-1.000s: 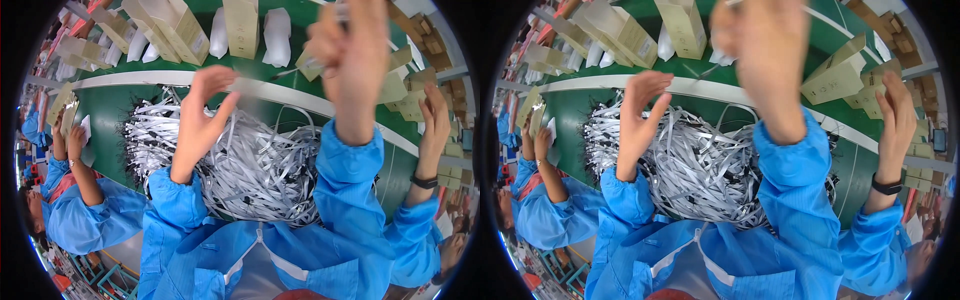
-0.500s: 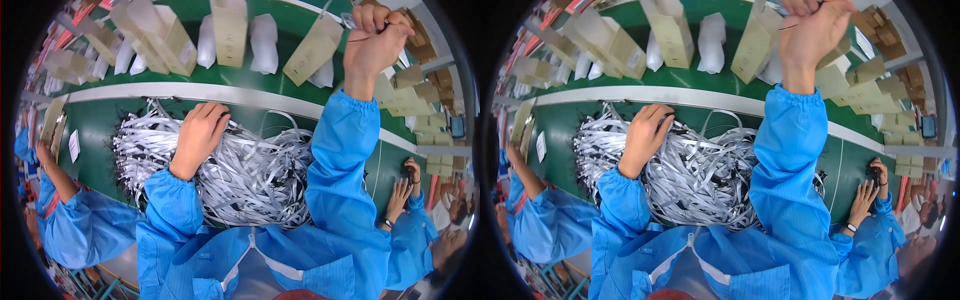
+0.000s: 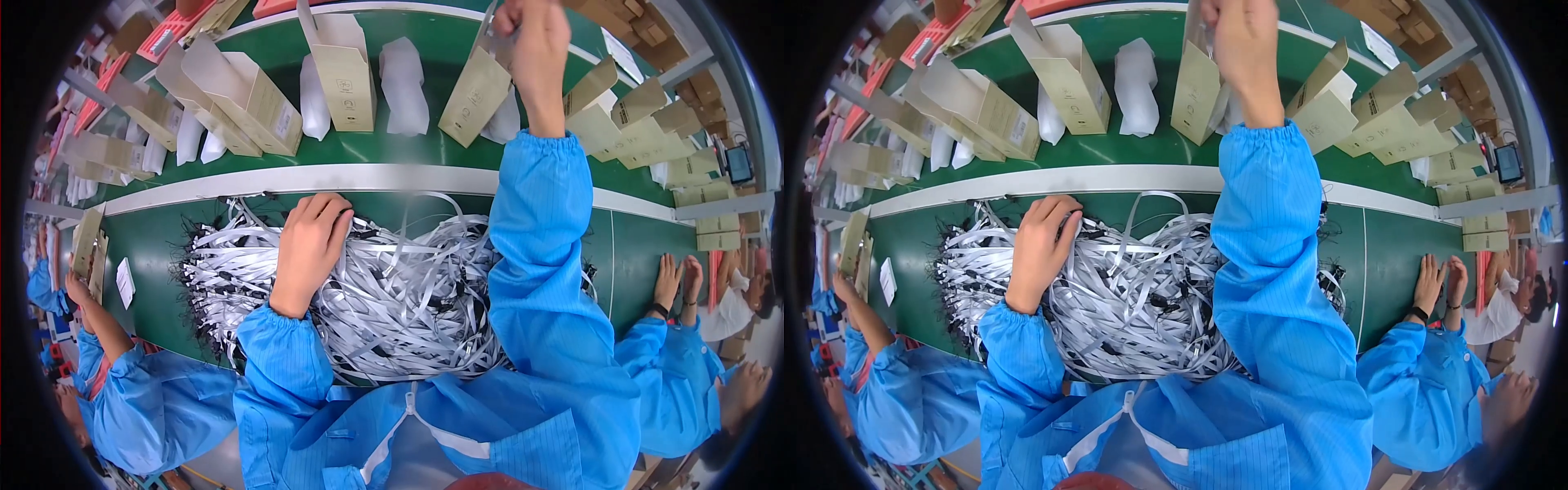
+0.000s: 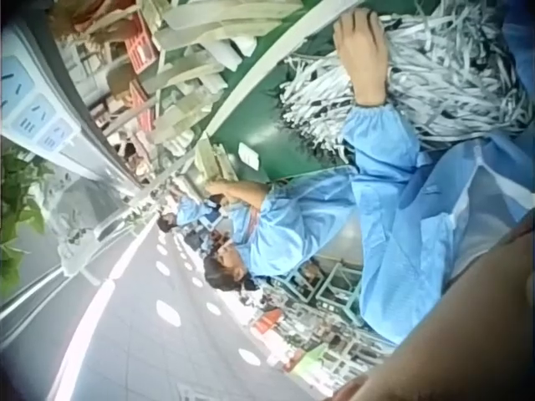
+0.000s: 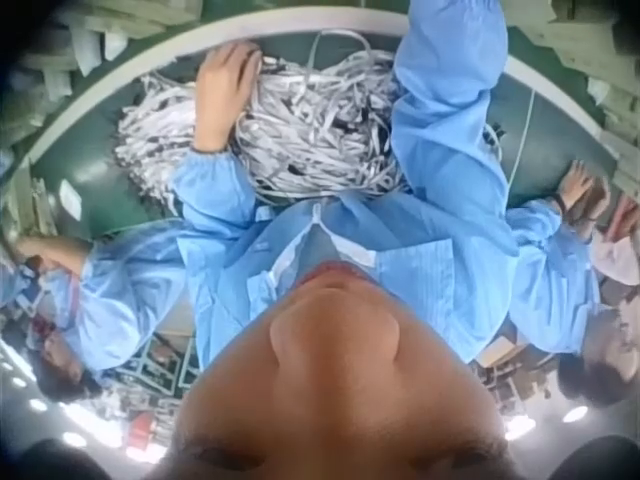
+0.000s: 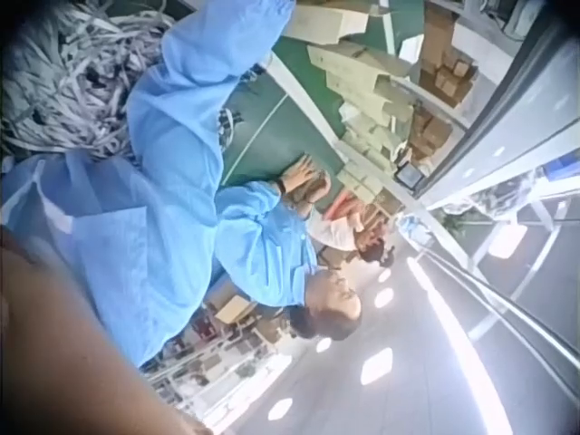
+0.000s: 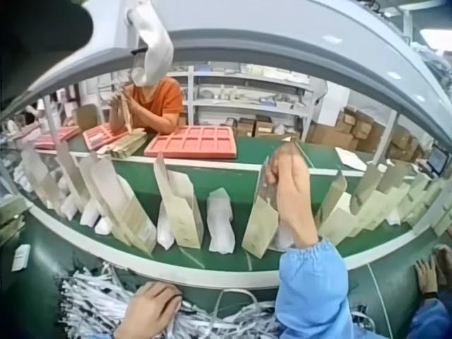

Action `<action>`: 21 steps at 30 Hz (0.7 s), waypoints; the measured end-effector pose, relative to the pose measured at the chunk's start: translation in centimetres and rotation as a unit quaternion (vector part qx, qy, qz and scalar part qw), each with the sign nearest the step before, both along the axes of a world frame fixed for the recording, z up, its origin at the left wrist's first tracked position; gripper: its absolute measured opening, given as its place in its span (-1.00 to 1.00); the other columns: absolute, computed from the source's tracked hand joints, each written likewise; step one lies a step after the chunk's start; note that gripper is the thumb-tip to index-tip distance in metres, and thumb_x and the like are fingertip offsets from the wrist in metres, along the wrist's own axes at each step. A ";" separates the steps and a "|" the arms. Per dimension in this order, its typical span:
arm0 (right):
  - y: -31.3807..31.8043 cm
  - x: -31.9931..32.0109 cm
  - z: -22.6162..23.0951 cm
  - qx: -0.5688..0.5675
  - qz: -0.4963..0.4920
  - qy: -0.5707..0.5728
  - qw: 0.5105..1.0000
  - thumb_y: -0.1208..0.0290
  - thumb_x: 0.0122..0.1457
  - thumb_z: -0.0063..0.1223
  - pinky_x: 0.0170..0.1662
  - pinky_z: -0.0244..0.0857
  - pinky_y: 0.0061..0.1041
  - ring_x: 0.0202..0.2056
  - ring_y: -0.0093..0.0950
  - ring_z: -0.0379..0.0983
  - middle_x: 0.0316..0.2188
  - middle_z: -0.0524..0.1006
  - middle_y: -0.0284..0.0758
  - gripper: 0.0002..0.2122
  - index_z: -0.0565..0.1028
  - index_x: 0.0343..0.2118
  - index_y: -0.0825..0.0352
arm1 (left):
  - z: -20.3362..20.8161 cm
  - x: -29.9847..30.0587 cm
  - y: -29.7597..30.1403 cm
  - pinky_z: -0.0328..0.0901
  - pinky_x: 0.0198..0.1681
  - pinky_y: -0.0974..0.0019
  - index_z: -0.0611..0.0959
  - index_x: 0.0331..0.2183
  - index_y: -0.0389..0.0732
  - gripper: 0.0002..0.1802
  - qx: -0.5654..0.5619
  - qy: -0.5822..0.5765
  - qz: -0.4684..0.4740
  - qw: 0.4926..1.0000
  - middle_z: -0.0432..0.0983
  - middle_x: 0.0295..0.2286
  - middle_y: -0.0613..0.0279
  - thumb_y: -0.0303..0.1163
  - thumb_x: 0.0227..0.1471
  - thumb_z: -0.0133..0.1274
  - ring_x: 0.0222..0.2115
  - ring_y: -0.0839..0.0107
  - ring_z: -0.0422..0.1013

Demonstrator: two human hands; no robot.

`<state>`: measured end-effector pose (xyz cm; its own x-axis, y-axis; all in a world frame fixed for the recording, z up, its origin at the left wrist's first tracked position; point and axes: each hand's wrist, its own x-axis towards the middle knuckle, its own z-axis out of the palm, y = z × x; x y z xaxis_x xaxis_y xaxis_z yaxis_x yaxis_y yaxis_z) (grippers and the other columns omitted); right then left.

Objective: The person places electronic components and white ribbon packing material into individual cardboard boxes by hand on an assembly line.

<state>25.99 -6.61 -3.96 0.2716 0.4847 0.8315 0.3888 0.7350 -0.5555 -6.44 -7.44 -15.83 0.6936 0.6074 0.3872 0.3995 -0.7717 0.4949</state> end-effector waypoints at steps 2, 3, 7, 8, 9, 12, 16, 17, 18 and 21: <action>-0.6 -0.2 0.3 -0.060 -0.057 -0.062 0.995 0.21 0.42 -0.30 -0.40 0.14 -0.55 -0.53 -0.51 0.19 -0.51 0.25 -0.38 -0.67 0.31 -0.43 0.34 | 0.0 -0.2 0.0 0.29 -0.20 0.14 0.59 -0.35 -0.24 -0.90 0.000 0.003 -0.002 1.000 0.50 -0.32 0.20 -0.42 0.07 0.07 -0.27 0.12 0.40; -1.1 -0.5 0.5 -0.121 -0.117 -0.123 0.978 0.22 0.42 -0.30 -0.37 0.19 -0.52 -0.50 -0.48 0.24 -0.50 0.30 -0.35 -0.66 0.35 -0.41 0.38 | -0.1 -0.3 -0.1 0.29 -0.20 0.14 0.59 -0.35 -0.24 -0.90 -0.002 0.005 -0.002 1.000 0.50 -0.32 0.20 -0.42 0.07 0.07 -0.27 0.12 0.40; -2.6 2.7 0.1 -0.223 -0.145 -0.295 0.918 0.20 0.40 -0.25 -0.27 0.25 -0.47 -0.41 -0.43 0.34 -0.41 0.39 -0.31 -0.71 0.39 -0.19 0.36 | -0.2 -0.5 0.2 0.28 -0.20 0.15 0.59 -0.35 -0.25 -0.89 0.015 0.001 -0.004 1.000 0.50 -0.31 0.20 -0.41 0.07 0.08 -0.28 0.13 0.40; -2.5 2.9 0.1 -0.239 -0.135 -0.349 0.896 0.19 0.40 -0.23 -0.24 0.26 -0.45 -0.37 -0.42 0.36 -0.38 0.42 -0.31 -0.71 0.39 -0.08 0.34 | -0.3 -0.6 0.2 0.28 -0.20 0.15 0.59 -0.35 -0.25 -0.89 0.012 0.003 0.001 1.000 0.50 -0.31 0.20 -0.41 0.07 0.08 -0.28 0.13 0.40; -2.3 2.9 -0.2 -0.240 -0.129 -0.349 0.897 0.19 0.40 -0.23 -0.24 0.26 -0.45 -0.37 -0.42 0.36 -0.38 0.42 -0.31 -0.71 0.39 -0.08 0.34 | -0.3 -0.6 0.1 0.28 -0.19 0.15 0.60 -0.35 -0.25 -0.88 0.008 0.007 0.003 1.000 0.50 -0.31 0.20 -0.41 0.07 0.09 -0.27 0.13 0.40; -3.7 2.2 1.1 -0.322 -0.174 -0.288 0.885 0.25 0.33 -0.08 -0.14 0.30 -0.48 -0.22 -0.40 0.44 -0.18 0.48 -0.28 -0.67 0.39 0.07 0.30 | 0.0 -0.1 0.3 0.28 -0.18 0.17 0.60 -0.34 -0.25 -0.87 0.007 0.009 -0.012 1.000 0.50 -0.30 0.20 -0.40 0.06 0.09 -0.26 0.13 0.40; -4.6 0.4 2.1 -0.363 -0.197 -0.195 0.889 0.18 0.40 -0.27 -0.23 0.29 -0.44 -0.35 -0.35 0.42 -0.38 0.48 -0.21 -0.62 0.46 -0.19 0.45 | 0.5 0.2 -0.2 0.28 -0.15 0.17 0.60 -0.31 -0.24 -0.84 0.048 -0.012 -0.024 0.998 0.52 -0.28 0.20 -0.37 0.06 0.11 -0.23 0.14 0.40; -5.0 0.3 2.4 -0.363 -0.198 -0.195 0.889 0.18 0.40 -0.27 -0.23 0.29 -0.44 -0.35 -0.35 0.42 -0.38 0.48 -0.21 -0.62 0.46 -0.19 0.45 | 0.7 0.5 -0.6 0.27 -0.13 0.16 0.61 -0.31 -0.24 -0.83 0.032 -0.029 -0.031 0.999 0.53 -0.30 0.20 -0.36 0.06 0.12 -0.23 0.14 0.41; -5.3 0.1 2.7 -0.358 -0.207 -0.200 0.888 0.18 0.40 -0.27 -0.21 0.29 -0.44 -0.32 -0.34 0.43 -0.35 0.48 -0.20 -0.62 0.46 -0.18 0.46 | 0.8 0.9 -1.0 0.27 -0.11 0.15 0.61 -0.31 -0.23 -0.82 0.015 -0.047 -0.038 0.998 0.54 -0.31 0.19 -0.35 0.05 0.13 -0.23 0.13 0.42; -6.5 -0.5 3.8 -0.345 -0.232 -0.214 0.884 0.16 0.40 -0.28 -0.16 0.30 -0.43 -0.23 -0.31 0.43 -0.25 0.49 -0.16 -0.60 0.46 -0.14 0.46 | 1.1 1.9 -1.6 0.28 -0.13 0.15 0.62 -0.30 -0.24 -0.81 -0.057 -0.061 -0.055 0.995 0.56 -0.34 0.16 -0.35 0.05 0.13 -0.26 0.13 0.43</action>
<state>25.50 -13.12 -0.15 0.3066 0.8358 0.4555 0.8429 -0.0162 -0.5378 -4.53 -9.07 -14.69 0.7101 0.5755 0.4056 0.2481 -0.7436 0.6209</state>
